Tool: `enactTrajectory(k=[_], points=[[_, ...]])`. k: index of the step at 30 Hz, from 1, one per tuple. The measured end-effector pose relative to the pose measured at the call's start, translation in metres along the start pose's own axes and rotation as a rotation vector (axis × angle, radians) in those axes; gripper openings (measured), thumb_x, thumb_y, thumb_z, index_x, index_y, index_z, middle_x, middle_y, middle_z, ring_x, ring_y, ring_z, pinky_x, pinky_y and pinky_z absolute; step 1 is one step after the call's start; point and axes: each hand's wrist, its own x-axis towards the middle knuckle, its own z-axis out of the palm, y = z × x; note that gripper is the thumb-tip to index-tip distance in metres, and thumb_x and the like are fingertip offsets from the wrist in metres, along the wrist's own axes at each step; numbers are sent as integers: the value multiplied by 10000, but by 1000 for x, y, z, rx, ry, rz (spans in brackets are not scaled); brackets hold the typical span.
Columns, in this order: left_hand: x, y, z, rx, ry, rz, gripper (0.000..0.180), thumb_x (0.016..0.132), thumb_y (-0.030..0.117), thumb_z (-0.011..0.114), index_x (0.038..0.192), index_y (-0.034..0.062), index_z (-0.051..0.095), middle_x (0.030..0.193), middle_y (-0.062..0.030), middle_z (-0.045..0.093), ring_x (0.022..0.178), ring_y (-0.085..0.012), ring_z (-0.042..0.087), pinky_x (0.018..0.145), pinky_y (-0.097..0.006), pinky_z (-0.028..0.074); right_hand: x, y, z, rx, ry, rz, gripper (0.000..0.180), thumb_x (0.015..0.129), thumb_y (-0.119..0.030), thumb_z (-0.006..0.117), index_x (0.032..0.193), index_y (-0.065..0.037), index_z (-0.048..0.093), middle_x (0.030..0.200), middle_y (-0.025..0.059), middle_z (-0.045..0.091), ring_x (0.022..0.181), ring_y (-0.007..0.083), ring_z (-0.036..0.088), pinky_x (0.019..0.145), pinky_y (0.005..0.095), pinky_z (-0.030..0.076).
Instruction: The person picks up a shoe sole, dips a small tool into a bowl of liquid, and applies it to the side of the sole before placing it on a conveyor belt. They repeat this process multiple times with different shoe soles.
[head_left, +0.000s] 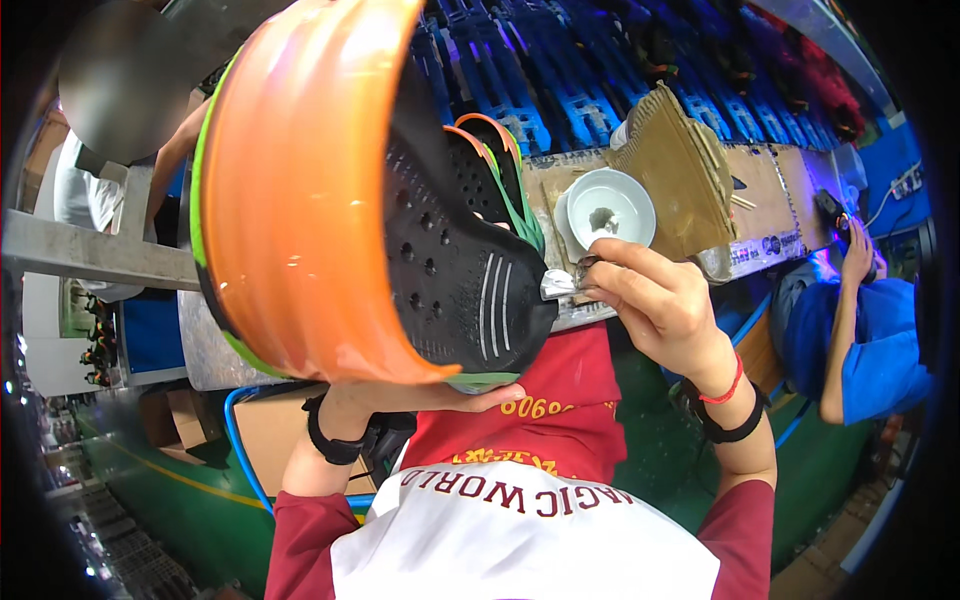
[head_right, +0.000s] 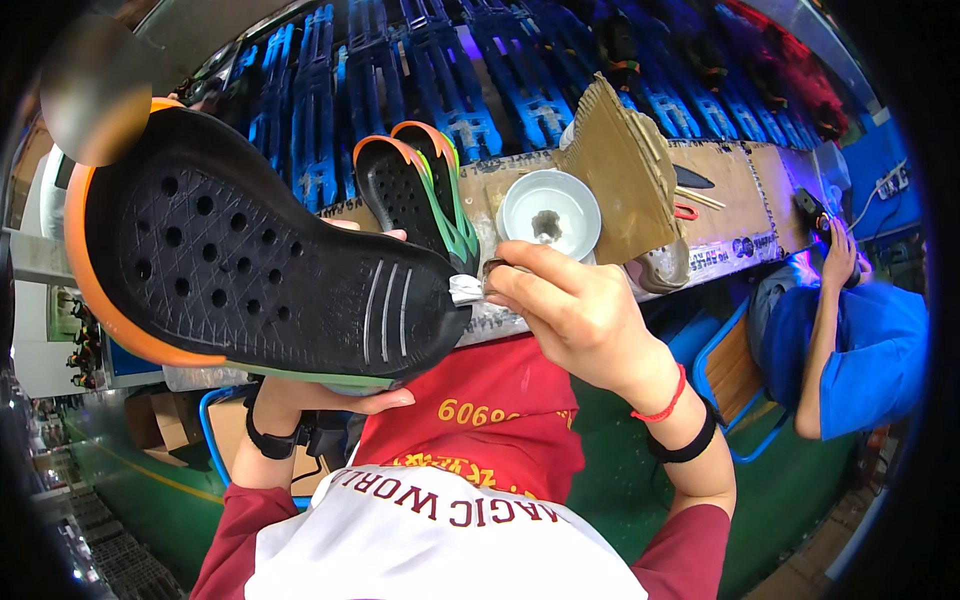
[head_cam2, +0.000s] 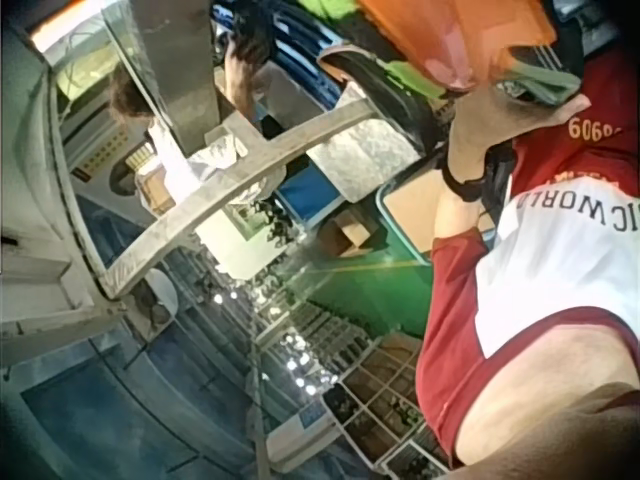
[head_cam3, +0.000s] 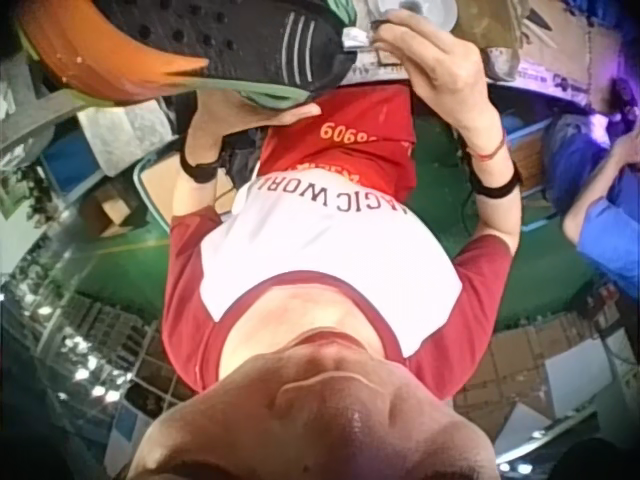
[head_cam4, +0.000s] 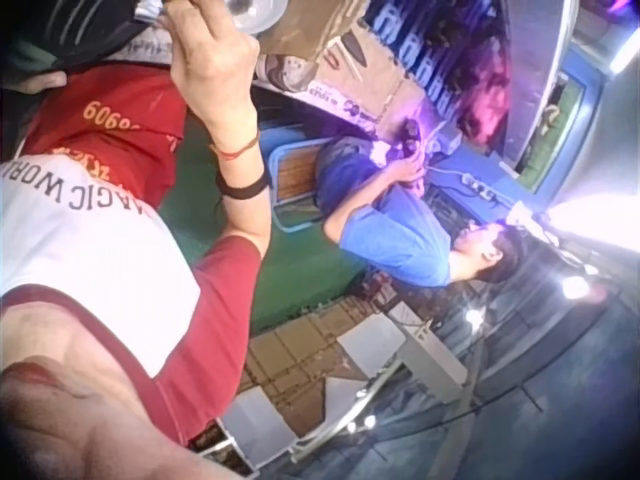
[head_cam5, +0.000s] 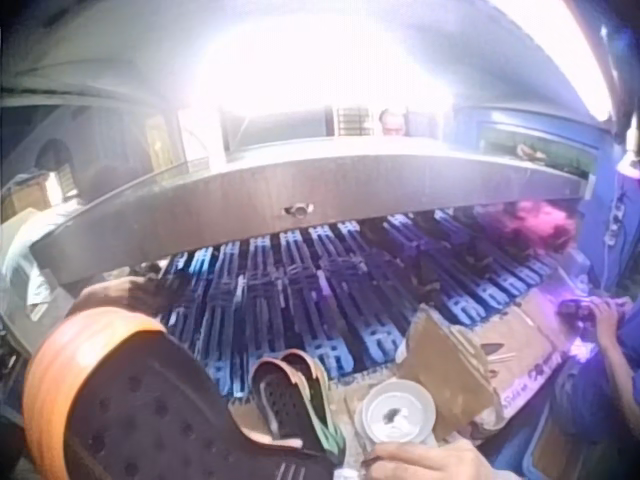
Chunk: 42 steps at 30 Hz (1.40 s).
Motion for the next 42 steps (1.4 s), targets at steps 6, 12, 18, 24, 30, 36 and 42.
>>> enactTrajectory(k=[6, 12, 18, 24, 30, 36, 42], points=[[11, -18, 1, 85, -37, 96, 575, 835, 369, 690, 1261, 33, 499, 1276, -120, 520, 1144, -262, 553, 991, -388, 452, 1, 3, -5, 144, -62, 70, 180, 750, -21, 725, 918, -12, 663, 965, 133, 667, 733, 305, 671, 603, 340, 546], [-1, -25, 2, 173, -76, 198, 597, 853, 357, 666, 1311, 39, 451, 1346, -114, 452, 1187, -280, 520, 1015, -393, 437, 2, 4, -7, 201, -93, 103, 154, 754, -7, 719, 901, 6, 674, 948, 147, 674, 764, 317, 674, 649, 342, 547], [-30, -22, 7, 265, -120, 296, 621, 872, 345, 642, 1361, 45, 402, 1416, -108, 384, 1229, -298, 486, 1039, -398, 422, 2, 5, -7, 258, -111, 124, 138, 763, -2, 713, 893, 19, 672, 931, 145, 680, 767, 316, 674, 650, 341, 544], [-1, -38, 18, 350, -162, 396, 648, 890, 333, 617, 1410, 51, 353, 1486, -102, 316, 1272, -315, 453, 1063, -404, 407, -2, 9, -6, 300, -118, 88, 147, 752, -10, 726, 884, 20, 667, 905, 147, 685, 747, 317, 673, 648, 337, 548], [19, -15, 13, -374, 162, 4, 1234, 515, 137, 941, 1482, 102, 174, 1464, -134, 328, 1205, -240, 508, 985, -356, 457, 1, 3, -8, 138, -94, 15, 176, 734, -17, 739, 892, 0, 662, 912, 127, 677, 706, 279, 672, 578, 321, 542], [34, -12, 12, -468, 243, 104, 1358, 559, 24, 890, 1518, 112, -68, 1478, -160, 279, 1320, -279, 401, 1050, -408, 407, 1, -3, -1, -33, -10, -129, 233, 672, -7, 732, 892, -21, 656, 921, 108, 662, 663, 225, 662, 512, 295, 524], [32, -13, 13, -514, 250, 74, 1336, 569, 52, 894, 1521, 114, -41, 1482, -152, 275, 1324, -271, 395, 1052, -398, 408, 5, -6, 1, -81, 61, -179, 255, 655, 2, 718, 901, -14, 652, 909, 122, 655, 641, 214, 656, 476, 293, 507]])
